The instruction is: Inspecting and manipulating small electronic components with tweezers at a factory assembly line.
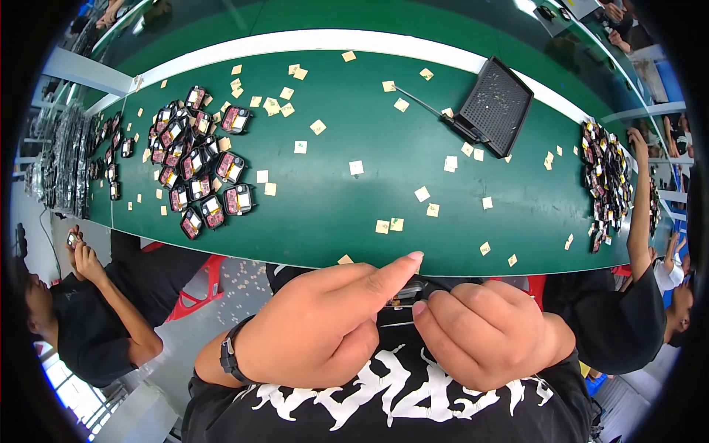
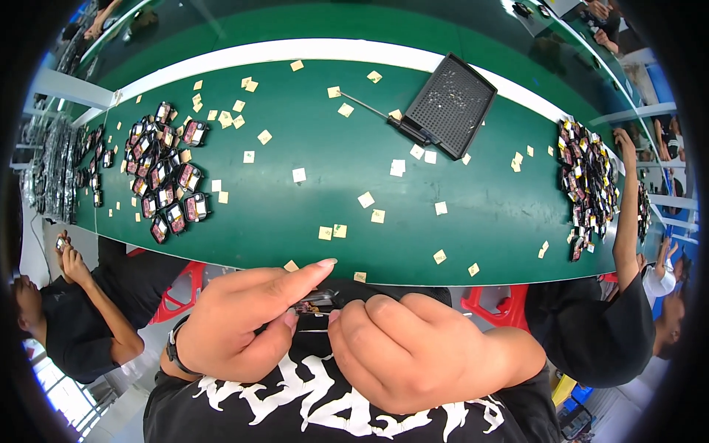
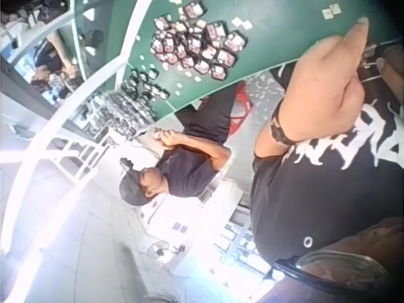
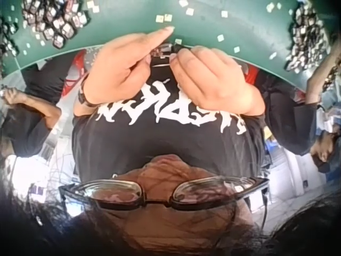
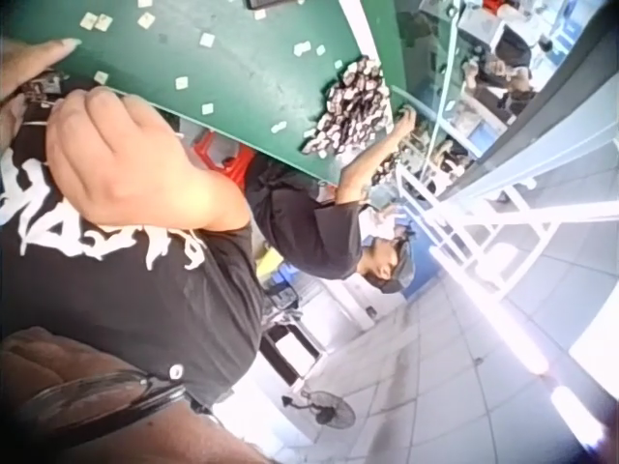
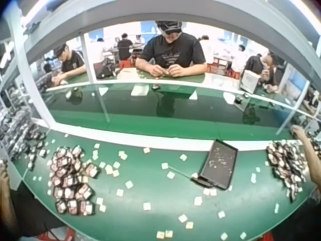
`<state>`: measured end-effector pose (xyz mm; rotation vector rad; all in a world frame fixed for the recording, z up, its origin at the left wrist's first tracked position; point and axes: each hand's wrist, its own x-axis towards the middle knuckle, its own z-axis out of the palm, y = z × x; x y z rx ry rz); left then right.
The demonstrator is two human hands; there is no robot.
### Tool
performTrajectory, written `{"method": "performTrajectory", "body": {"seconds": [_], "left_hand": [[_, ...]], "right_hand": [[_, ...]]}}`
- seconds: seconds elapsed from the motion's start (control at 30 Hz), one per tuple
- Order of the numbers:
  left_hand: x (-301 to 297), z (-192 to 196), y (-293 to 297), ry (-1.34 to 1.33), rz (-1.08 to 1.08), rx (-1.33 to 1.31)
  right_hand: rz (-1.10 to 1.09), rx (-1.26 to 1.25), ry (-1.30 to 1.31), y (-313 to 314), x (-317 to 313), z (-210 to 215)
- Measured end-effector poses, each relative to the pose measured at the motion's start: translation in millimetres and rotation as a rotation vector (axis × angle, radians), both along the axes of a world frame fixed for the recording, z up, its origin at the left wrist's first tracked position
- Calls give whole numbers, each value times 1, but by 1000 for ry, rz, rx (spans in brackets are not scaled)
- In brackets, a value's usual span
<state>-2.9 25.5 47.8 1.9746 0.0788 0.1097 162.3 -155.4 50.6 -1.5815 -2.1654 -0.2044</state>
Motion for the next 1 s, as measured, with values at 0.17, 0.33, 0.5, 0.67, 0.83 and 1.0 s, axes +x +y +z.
{"method": "performTrajectory", "body": {"seconds": [0.17,0.33,0.5,0.67,0.83,1.0], "left_hand": [[-3,-5,4,-17,18,-30],[-21,-8,20,178,265,-400],[-57,-50,63,-25,849,-259],[-106,-66,139,-13,1207,170],[-164,-129,222,-24,1251,345],[-157,-119,232,99,1130,458]], "right_hand": [[15,-29,13,4,4,3],[-129,-59,281,2,25,4],[-912,-129,531,-68,64,-27],[-1329,-66,206,-191,134,-95],[-1444,62,-83,-251,162,-131],[-1606,149,51,-217,159,-142]]}}
